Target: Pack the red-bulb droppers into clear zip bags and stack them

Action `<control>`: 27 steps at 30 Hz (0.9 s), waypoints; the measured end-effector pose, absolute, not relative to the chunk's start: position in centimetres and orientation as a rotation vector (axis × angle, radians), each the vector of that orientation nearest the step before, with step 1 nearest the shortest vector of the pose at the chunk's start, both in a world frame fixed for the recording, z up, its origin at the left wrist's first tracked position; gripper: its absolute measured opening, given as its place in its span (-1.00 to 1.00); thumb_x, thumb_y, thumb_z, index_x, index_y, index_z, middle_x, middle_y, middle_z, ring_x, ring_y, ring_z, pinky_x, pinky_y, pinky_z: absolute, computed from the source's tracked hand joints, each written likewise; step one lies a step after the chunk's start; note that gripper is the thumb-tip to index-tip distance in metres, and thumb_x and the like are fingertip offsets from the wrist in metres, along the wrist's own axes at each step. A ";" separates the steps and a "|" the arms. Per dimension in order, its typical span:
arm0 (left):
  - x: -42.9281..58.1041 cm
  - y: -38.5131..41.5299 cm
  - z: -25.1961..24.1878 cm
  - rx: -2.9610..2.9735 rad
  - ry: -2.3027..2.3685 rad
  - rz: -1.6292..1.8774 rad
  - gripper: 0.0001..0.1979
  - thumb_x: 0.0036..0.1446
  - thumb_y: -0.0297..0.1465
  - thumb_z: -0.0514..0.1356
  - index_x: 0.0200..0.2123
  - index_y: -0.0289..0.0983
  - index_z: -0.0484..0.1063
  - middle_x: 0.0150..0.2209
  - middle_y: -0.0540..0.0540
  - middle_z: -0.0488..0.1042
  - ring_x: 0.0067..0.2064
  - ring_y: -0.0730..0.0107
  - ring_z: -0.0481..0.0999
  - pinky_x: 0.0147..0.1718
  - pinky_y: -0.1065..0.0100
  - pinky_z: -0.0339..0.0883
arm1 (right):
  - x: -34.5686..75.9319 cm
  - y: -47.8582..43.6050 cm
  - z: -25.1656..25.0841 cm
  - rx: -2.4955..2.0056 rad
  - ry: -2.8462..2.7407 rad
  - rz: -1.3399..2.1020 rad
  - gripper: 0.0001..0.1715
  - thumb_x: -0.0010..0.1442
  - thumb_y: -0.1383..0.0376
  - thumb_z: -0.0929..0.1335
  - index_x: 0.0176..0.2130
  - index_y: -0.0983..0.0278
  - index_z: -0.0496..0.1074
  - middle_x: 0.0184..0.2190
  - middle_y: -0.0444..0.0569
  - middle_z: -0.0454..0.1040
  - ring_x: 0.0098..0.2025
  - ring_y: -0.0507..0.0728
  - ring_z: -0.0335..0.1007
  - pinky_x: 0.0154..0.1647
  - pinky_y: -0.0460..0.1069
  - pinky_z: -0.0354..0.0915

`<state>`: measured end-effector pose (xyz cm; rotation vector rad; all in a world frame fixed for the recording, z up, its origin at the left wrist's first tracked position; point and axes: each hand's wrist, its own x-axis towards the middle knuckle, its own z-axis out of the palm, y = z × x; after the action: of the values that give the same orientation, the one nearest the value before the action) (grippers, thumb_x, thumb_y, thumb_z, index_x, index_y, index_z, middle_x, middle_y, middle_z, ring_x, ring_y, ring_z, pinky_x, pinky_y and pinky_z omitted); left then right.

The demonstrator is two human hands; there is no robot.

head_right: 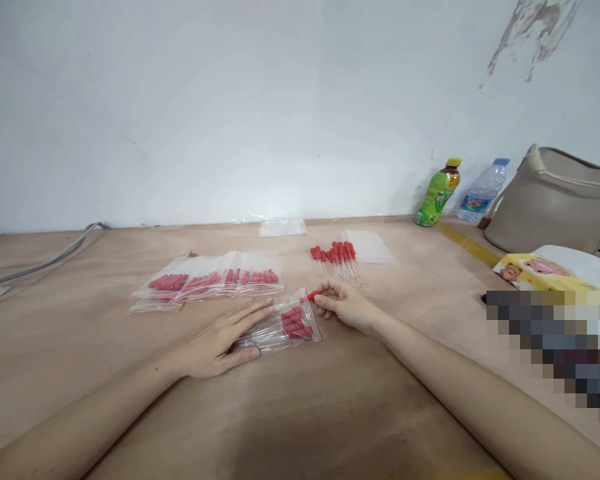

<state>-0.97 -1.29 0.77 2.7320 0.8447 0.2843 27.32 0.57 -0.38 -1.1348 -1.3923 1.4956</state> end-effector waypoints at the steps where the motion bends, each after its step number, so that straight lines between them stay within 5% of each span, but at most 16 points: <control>1: -1.0 -1.3 0.8 2.734 0.843 0.286 -0.36 0.22 -0.18 0.01 0.27 -0.12 -0.24 0.29 -0.08 -0.17 0.27 0.17 -0.05 0.17 0.09 -0.01 | 27.3 0.6 -0.3 -1.114 -1.427 1.536 -0.57 -0.14 0.11 0.46 -0.36 0.30 0.28 -0.62 -0.21 0.38 -0.55 -0.07 0.29 -0.52 -0.15 0.21; 16: -0.8 -1.5 1.2 2.715 0.829 0.305 -0.37 0.22 -0.20 0.02 0.27 -0.10 -0.21 0.29 -0.07 -0.16 0.27 0.15 -0.05 0.17 0.09 0.00 | 24.7 1.8 -0.4 -1.306 -1.417 1.303 -0.75 -0.18 0.23 0.47 -0.47 0.34 0.44 -0.65 -0.19 0.39 -0.70 -0.10 0.16 -0.74 -0.17 0.09; 21: -0.7 -1.5 1.2 2.720 0.836 0.309 -0.38 0.22 -0.20 0.02 0.27 -0.11 -0.20 0.29 -0.06 -0.16 0.27 0.15 -0.05 0.17 0.10 0.00 | 24.5 1.9 -1.8 -1.250 -1.535 1.097 -0.80 -0.13 0.23 0.44 -0.49 0.32 0.43 -0.55 -0.09 0.47 -0.51 0.04 0.36 -0.52 -0.08 0.30; 27: -0.6 -1.5 1.3 2.753 0.831 0.283 -0.42 0.21 -0.21 0.03 0.25 -0.09 -0.11 0.28 -0.05 -0.09 0.26 0.18 -0.02 0.18 0.09 -0.03 | 25.3 1.2 -0.7 -1.061 -1.740 1.261 -0.83 -0.03 0.22 0.38 -0.46 0.30 0.44 -0.52 -0.11 0.47 -0.44 0.04 0.38 -0.37 -0.05 0.32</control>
<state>-0.62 -1.48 1.26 2.7529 0.8314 0.2829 25.29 1.21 -0.71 -1.0607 -1.7400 1.2613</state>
